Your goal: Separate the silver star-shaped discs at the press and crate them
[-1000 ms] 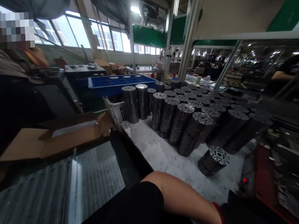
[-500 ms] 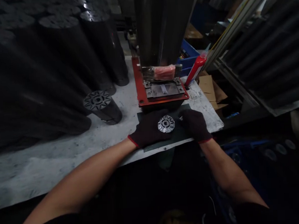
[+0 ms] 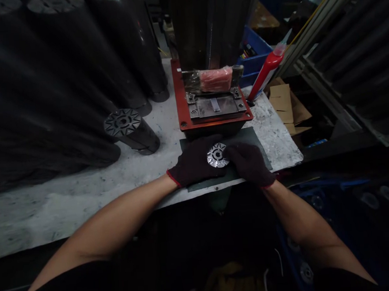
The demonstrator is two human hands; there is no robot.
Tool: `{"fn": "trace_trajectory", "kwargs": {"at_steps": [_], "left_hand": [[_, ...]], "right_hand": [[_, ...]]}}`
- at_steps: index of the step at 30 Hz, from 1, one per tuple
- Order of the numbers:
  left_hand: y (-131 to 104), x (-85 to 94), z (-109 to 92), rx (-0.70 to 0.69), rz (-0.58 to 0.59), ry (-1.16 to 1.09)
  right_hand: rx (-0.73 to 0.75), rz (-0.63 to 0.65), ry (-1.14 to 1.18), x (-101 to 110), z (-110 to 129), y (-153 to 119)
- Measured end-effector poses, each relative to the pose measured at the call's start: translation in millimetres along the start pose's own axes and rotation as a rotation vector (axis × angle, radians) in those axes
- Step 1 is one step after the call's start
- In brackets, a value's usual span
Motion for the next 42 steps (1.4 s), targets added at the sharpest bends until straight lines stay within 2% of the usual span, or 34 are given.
{"fn": "trace_trajectory", "kwargs": {"at_steps": [2,6,10,12,15,18,20,22,25,28,31,37,39,42], "left_hand": [[-1,0.4,0,0.01,0.002,0.012],[-2,0.3,0,0.029,0.012,-0.014],[-1,0.1,-1,-0.001,-0.008,-0.059],[-1,0.1,-1,-0.039,-0.027,-0.084],[-1,0.7,2,-0.06,-0.042,-0.127],[-3,1.8,6,-0.036,-0.028,-0.156],[-5,2.4,7,-0.029,-0.013,-0.156],[-5,2.9,6,-0.042,-0.016,-0.141],[-5,2.5,5,-0.068,-0.021,-0.135],[-3,1.5,5,-0.035,-0.017,-0.109],[-3,1.7,4,0.0,-0.011,-0.067],[-2,0.7,2,0.002,0.0,-0.052],[-1,0.3,2,-0.004,-0.013,-0.056],[-2,1.1,4,-0.033,-0.02,-0.098]], "right_hand": [[0.064,0.025,-0.121,-1,2,-2],[0.295,0.109,-0.418,2,13,-16],[0.383,0.181,-0.529,24,26,-16],[0.445,0.106,-0.565,42,35,3],[0.534,-0.047,-0.642,63,47,54],[0.612,0.021,-0.7,66,52,101],[0.659,0.058,-0.685,63,55,111],[0.611,0.011,-0.617,58,56,98],[0.3,-0.15,-0.336,46,47,56],[0.007,-0.134,-0.012,23,23,20],[-0.105,-0.107,0.068,6,5,12],[-0.105,-0.072,0.05,3,2,13],[-0.01,-0.008,-0.043,7,9,7],[0.238,0.073,-0.228,23,26,8]]}}
Point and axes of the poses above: each hand's wrist, its own y-axis towards the middle knuckle, its own x-axis out of the back of the hand, z = x × y, the point moved 3 cm from there along y, towards the middle knuckle, and after that the axes turned 7 degrees about z, right-handed, at the moved point
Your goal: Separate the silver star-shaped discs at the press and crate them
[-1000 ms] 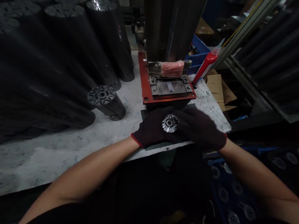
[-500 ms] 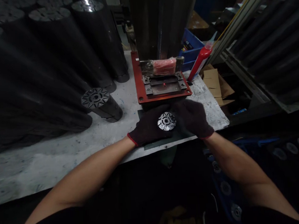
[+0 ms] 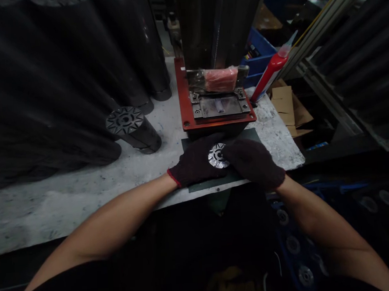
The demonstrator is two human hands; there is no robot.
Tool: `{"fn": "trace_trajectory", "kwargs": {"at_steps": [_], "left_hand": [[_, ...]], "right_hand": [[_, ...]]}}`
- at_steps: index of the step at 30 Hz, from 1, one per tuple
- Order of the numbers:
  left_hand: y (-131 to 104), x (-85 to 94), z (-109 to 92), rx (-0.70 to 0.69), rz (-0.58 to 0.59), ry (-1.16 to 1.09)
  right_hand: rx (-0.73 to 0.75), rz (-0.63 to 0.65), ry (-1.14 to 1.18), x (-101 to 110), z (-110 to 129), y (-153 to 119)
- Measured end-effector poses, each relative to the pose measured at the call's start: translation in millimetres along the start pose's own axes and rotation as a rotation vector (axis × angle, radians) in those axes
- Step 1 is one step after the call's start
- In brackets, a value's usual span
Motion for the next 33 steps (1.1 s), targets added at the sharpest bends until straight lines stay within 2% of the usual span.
{"fn": "trace_trajectory", "kwargs": {"at_steps": [2,4,5,7,9,11,14,16,19,21,26,28,31,33], "left_hand": [[-1,1.5,0,-0.037,0.018,-0.046],[-3,3.4,0,-0.046,0.039,-0.07],[-4,4.3,0,-0.033,0.044,-0.071],[-5,4.9,1,0.008,0.05,-0.047],[-5,4.1,1,0.015,0.039,-0.021],[-4,2.1,1,-0.013,0.02,-0.012],[0,-1.0,0,0.001,0.018,-0.003],[1,-1.4,0,0.046,0.028,0.033],[1,0.4,-3,0.061,0.02,0.074],[1,1.6,-6,0.053,0.016,0.07],[0,2.2,-8,0.053,0.015,0.076],[0,1.5,-6,0.065,0.011,0.082],[1,-0.2,-2,0.063,0.015,0.055],[1,-0.7,0,0.031,0.022,0.016]], "right_hand": [[0.12,-0.066,-0.122,21,5,18],[0.189,-0.132,-0.259,42,6,48],[0.228,-0.11,-0.335,49,6,65],[0.303,0.027,-0.435,54,4,92],[0.305,0.097,-0.441,53,2,99],[0.222,-0.01,-0.327,46,2,84],[0.01,-0.204,-0.011,23,-2,36],[-0.135,-0.176,0.161,-1,-9,9],[-0.214,-0.13,0.221,-26,-20,-8],[-0.208,-0.134,0.206,-31,-25,-7],[-0.169,-0.075,0.192,-27,-29,1],[-0.075,-0.049,0.139,-26,-28,-3],[0.128,0.044,-0.068,-21,-20,-12],[0.212,0.099,-0.174,-11,-14,-12]]}}
Point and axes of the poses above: each hand's wrist, its own y-axis towards the middle knuckle, its own x-axis out of the back of the hand, z = x × y, the point moved 3 cm from there along y, towards the middle knuckle, and after that the axes turned 7 degrees about z, right-handed, at the moved point
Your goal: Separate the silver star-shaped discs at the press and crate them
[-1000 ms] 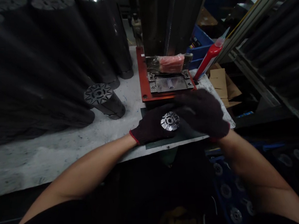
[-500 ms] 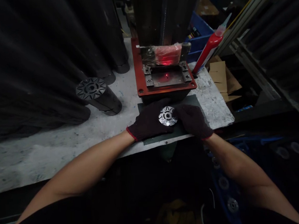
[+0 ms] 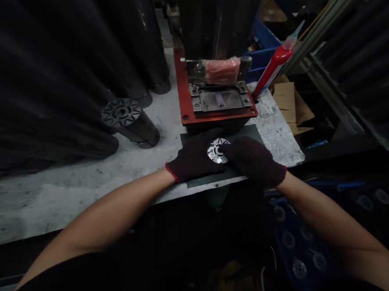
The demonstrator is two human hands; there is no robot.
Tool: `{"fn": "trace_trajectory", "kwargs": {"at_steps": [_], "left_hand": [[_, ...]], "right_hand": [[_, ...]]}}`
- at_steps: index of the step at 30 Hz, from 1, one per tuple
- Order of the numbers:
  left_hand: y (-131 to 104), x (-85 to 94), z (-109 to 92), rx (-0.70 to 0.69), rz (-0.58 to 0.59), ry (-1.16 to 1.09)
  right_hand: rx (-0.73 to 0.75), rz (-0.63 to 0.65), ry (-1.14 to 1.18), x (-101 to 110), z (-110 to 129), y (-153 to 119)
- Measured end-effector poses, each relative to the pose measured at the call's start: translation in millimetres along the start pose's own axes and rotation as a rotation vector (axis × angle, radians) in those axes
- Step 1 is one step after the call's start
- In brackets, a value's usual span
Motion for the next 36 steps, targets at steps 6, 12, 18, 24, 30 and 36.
{"fn": "trace_trajectory", "kwargs": {"at_steps": [6,12,18,24,30,36], "left_hand": [[-4,5.5,-2,-0.087,0.015,-0.052],[-4,1.3,-3,0.011,-0.01,0.016],[-2,-0.1,-5,0.054,-0.06,0.046],[-2,3.5,-1,0.058,-0.025,0.034],[-1,-1.5,1,0.053,-0.039,0.025],[0,-1.0,0,0.041,-0.019,0.018]], "right_hand": [[0.081,-0.156,-0.109,64,-14,66],[0.025,-0.211,-0.105,63,-21,90],[-0.563,-0.548,0.316,-5,-12,-11],[-0.521,-0.484,0.349,-16,-13,-21],[-0.476,-0.271,0.57,-12,-9,14],[-0.302,-0.042,0.175,1,-3,20]]}}
Point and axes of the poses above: each hand's wrist, its own y-axis towards the middle knuckle, its own x-axis out of the back of the hand, z = x × y, the point moved 3 cm from there along y, towards the middle knuckle, and after that the axes turned 7 degrees about z, right-handed, at the moved point
